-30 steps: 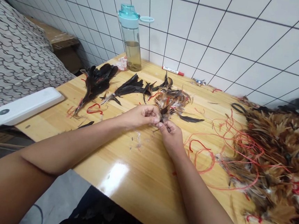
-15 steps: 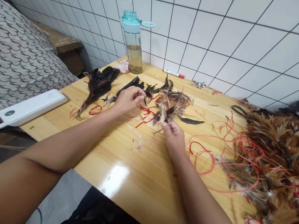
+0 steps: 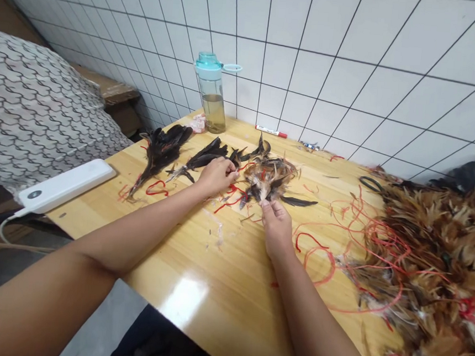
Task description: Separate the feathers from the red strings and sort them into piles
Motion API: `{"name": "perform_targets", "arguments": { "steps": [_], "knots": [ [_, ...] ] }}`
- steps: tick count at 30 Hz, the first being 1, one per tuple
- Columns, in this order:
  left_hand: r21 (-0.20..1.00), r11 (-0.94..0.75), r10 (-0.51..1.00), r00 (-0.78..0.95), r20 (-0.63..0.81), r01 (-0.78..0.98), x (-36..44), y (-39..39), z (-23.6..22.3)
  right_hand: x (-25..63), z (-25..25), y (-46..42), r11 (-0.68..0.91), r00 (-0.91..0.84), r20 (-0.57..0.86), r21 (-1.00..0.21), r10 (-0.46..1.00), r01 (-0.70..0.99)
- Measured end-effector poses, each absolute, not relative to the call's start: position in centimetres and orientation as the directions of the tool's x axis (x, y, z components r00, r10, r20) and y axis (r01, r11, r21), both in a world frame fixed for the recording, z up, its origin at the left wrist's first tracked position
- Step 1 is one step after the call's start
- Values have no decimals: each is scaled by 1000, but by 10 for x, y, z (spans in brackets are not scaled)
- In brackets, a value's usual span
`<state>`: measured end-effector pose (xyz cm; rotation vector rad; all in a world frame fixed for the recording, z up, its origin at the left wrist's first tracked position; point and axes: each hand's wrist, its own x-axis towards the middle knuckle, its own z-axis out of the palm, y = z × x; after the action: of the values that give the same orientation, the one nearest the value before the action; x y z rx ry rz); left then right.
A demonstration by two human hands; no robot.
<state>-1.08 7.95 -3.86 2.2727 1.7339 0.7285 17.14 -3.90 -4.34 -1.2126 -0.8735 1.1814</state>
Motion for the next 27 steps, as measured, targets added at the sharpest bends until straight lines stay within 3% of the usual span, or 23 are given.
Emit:
{"name": "perform_targets", "arguments": {
  "steps": [5,8,12,17,21,27],
  "knots": [
    [496,-234,967,148,207,836,-5,83,-36,175,-42,-37,-40,212,-107,-954,971,-297],
    [573,-308,944,169,284,760,-11,79,-34,175,-43,-36,-40,218,-111,-952,970,-305],
    [662,-368,921,159,356,653,-21,69,-32,175,-44,-37,-53,219,-113,-963,969,-263],
    [795,-317,948,146,283,518,-24,67,-33,175,-46,-40,-48,215,-78,-989,974,-142],
    [742,-291,953,119,277,603,-26,72,-33,174,-46,-42,-50,208,-59,-997,976,-50],
    [569,-335,908,96,408,751,-34,76,-28,173,-44,-43,-4,233,-7,-1000,972,-13]
  ]
}}
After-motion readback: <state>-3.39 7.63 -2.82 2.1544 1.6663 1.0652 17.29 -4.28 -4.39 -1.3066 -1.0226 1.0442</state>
